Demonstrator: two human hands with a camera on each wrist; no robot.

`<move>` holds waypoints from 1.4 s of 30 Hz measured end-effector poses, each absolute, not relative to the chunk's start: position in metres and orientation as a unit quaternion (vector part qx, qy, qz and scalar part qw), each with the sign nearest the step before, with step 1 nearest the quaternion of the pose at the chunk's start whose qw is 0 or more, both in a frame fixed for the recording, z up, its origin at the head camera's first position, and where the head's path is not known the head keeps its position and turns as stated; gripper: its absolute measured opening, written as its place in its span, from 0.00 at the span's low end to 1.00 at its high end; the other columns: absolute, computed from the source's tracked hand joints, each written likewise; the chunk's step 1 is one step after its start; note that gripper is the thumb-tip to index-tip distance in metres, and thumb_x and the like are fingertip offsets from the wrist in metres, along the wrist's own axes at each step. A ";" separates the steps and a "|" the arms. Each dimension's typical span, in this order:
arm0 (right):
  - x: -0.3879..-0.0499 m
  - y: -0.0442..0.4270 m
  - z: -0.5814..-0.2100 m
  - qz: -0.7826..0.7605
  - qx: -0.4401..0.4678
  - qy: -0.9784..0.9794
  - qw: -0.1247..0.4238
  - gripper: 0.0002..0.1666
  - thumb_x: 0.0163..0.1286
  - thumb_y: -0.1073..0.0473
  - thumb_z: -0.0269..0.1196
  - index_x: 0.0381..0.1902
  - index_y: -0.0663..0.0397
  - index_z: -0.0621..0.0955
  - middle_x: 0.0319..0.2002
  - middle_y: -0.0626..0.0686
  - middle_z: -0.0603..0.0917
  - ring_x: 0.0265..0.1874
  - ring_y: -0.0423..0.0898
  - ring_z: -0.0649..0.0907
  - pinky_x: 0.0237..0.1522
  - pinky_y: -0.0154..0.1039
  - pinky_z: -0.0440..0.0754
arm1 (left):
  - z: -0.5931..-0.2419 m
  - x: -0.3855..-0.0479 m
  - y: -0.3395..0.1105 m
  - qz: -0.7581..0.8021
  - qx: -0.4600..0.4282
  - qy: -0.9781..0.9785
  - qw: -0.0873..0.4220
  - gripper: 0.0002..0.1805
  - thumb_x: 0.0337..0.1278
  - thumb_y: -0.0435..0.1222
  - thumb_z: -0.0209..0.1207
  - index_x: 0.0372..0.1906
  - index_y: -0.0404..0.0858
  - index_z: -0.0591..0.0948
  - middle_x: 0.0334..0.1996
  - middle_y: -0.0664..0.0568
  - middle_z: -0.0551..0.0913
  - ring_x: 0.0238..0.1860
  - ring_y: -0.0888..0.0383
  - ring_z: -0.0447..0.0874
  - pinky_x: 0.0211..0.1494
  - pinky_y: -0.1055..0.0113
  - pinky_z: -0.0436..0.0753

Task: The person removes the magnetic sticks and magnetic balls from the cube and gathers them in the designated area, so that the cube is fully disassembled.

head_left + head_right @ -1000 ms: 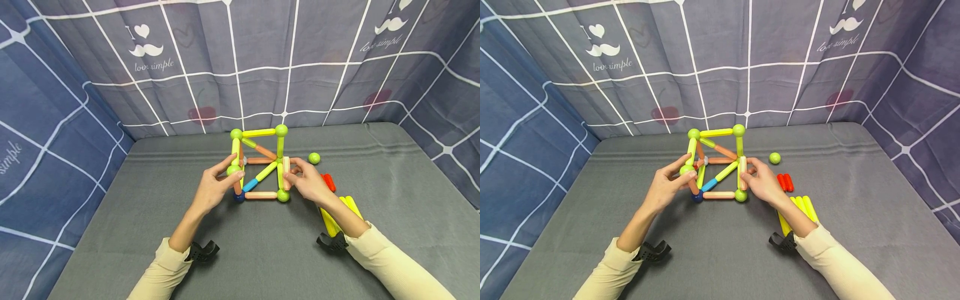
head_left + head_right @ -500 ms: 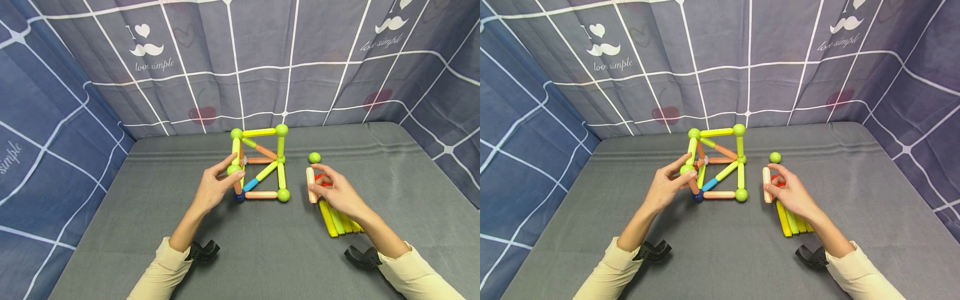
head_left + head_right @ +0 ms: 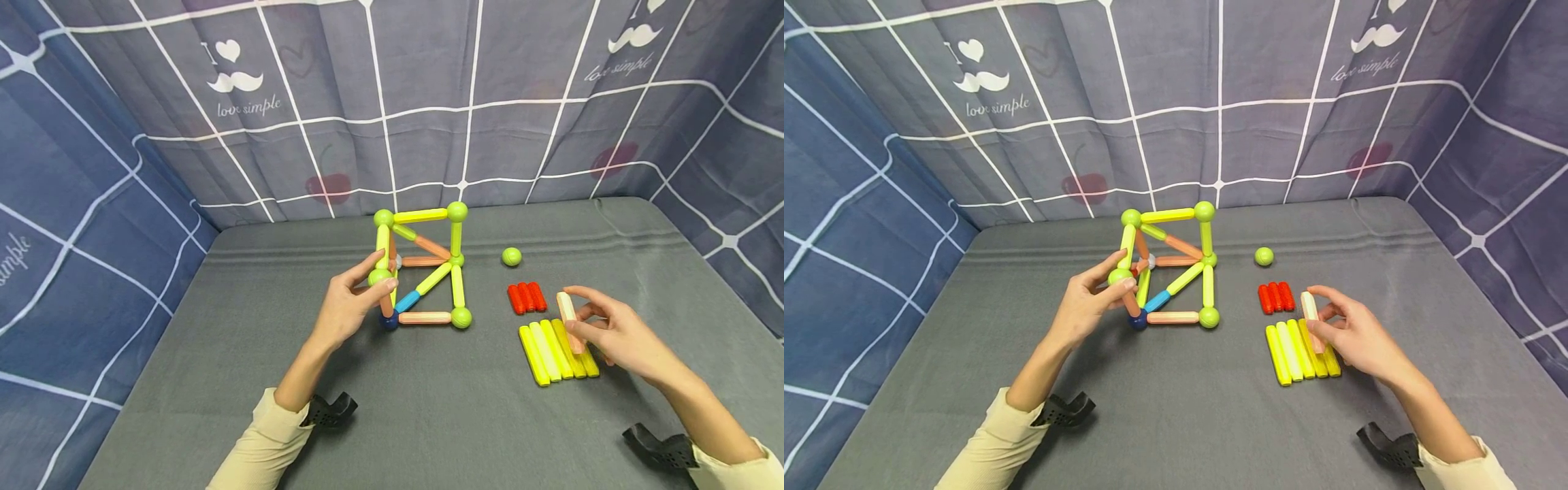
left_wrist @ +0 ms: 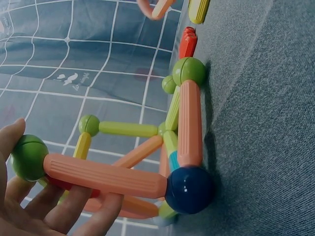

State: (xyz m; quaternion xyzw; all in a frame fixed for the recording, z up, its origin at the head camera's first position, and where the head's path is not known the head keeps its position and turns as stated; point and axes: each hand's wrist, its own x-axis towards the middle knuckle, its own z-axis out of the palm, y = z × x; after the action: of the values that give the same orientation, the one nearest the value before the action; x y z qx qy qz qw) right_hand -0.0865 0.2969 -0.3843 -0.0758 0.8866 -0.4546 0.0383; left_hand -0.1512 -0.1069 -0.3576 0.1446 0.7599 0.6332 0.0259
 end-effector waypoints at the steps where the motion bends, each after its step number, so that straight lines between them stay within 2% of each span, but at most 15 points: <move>1: -0.085 0.301 -0.386 -0.440 -0.077 0.894 0.032 0.32 0.71 0.62 0.63 0.69 0.60 0.67 0.37 0.59 0.79 0.14 0.44 0.74 0.13 0.38 0.71 | -0.357 -0.151 -0.107 0.633 0.145 0.760 0.026 0.32 0.64 0.40 0.65 0.71 0.45 0.71 0.61 0.47 0.79 0.49 0.50 0.85 0.48 0.59 0.84; 6: -0.082 0.315 -0.396 -0.356 -0.086 0.930 -0.014 0.28 0.66 0.67 0.64 0.62 0.65 0.72 0.30 0.51 0.79 0.18 0.38 0.75 0.19 0.34 0.70 | -0.357 -0.151 -0.107 0.634 0.145 0.759 0.026 0.32 0.64 0.40 0.64 0.71 0.45 0.70 0.61 0.46 0.78 0.50 0.49 0.85 0.48 0.59 0.84; 8: -0.081 0.319 -0.400 -0.338 -0.086 0.937 -0.019 0.27 0.64 0.67 0.64 0.61 0.66 0.73 0.28 0.49 0.79 0.17 0.36 0.73 0.18 0.34 0.68 | -0.357 -0.151 -0.106 0.633 0.145 0.760 0.027 0.32 0.64 0.40 0.64 0.71 0.45 0.70 0.61 0.46 0.78 0.50 0.49 0.85 0.48 0.59 0.84; 11: -0.080 0.323 -0.404 -0.329 -0.084 0.941 -0.009 0.26 0.65 0.66 0.64 0.60 0.67 0.73 0.28 0.49 0.79 0.16 0.35 0.72 0.17 0.34 0.67 | -0.357 -0.151 -0.106 0.631 0.143 0.762 0.026 0.32 0.64 0.40 0.64 0.71 0.45 0.70 0.61 0.46 0.78 0.50 0.49 0.85 0.48 0.58 0.84; 17: -0.078 0.325 -0.404 -0.344 -0.069 0.936 0.032 0.27 0.67 0.65 0.63 0.63 0.66 0.71 0.31 0.52 0.79 0.14 0.39 0.73 0.13 0.37 0.73 | -0.356 -0.151 -0.106 0.632 0.141 0.761 0.027 0.32 0.64 0.40 0.64 0.71 0.45 0.70 0.61 0.46 0.78 0.50 0.49 0.85 0.48 0.58 0.84; 22: -0.077 0.325 -0.403 -0.353 -0.067 0.932 0.040 0.26 0.68 0.65 0.61 0.63 0.65 0.71 0.30 0.52 0.80 0.12 0.40 0.73 0.11 0.38 0.74 | -0.356 -0.151 -0.106 0.637 0.145 0.757 0.029 0.32 0.64 0.39 0.64 0.72 0.44 0.70 0.61 0.47 0.78 0.50 0.48 0.84 0.48 0.59 0.84; 32: -0.075 0.326 -0.402 -0.351 -0.053 0.933 0.055 0.25 0.72 0.60 0.61 0.62 0.69 0.72 0.31 0.52 0.81 0.18 0.40 0.76 0.15 0.38 0.76 | -0.356 -0.151 -0.105 0.634 0.141 0.760 0.029 0.32 0.63 0.40 0.65 0.71 0.45 0.70 0.61 0.47 0.79 0.50 0.49 0.85 0.48 0.58 0.84; 39: -0.074 0.320 -0.395 -0.344 -0.050 0.937 0.012 0.23 0.72 0.60 0.62 0.59 0.69 0.75 0.38 0.57 0.83 0.23 0.39 0.78 0.17 0.38 0.77 | -0.355 -0.150 -0.104 0.627 0.139 0.766 0.030 0.33 0.63 0.41 0.65 0.71 0.46 0.70 0.60 0.48 0.79 0.50 0.50 0.85 0.49 0.60 0.84; 42: -0.075 0.312 -0.388 -0.342 -0.054 0.938 -0.012 0.22 0.72 0.59 0.62 0.58 0.66 0.77 0.41 0.58 0.83 0.26 0.40 0.80 0.20 0.37 0.77 | -0.355 -0.146 -0.103 0.621 0.139 0.771 0.026 0.33 0.62 0.42 0.66 0.72 0.46 0.70 0.61 0.50 0.78 0.48 0.48 0.86 0.42 0.63 0.83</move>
State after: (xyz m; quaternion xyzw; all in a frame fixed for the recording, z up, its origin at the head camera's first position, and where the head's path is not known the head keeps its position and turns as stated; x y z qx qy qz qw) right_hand -0.0755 0.3121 -0.3876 -0.0537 0.9379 -0.3424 -0.0115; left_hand -0.1461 -0.1028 -0.3545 0.1388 0.7712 0.6207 0.0262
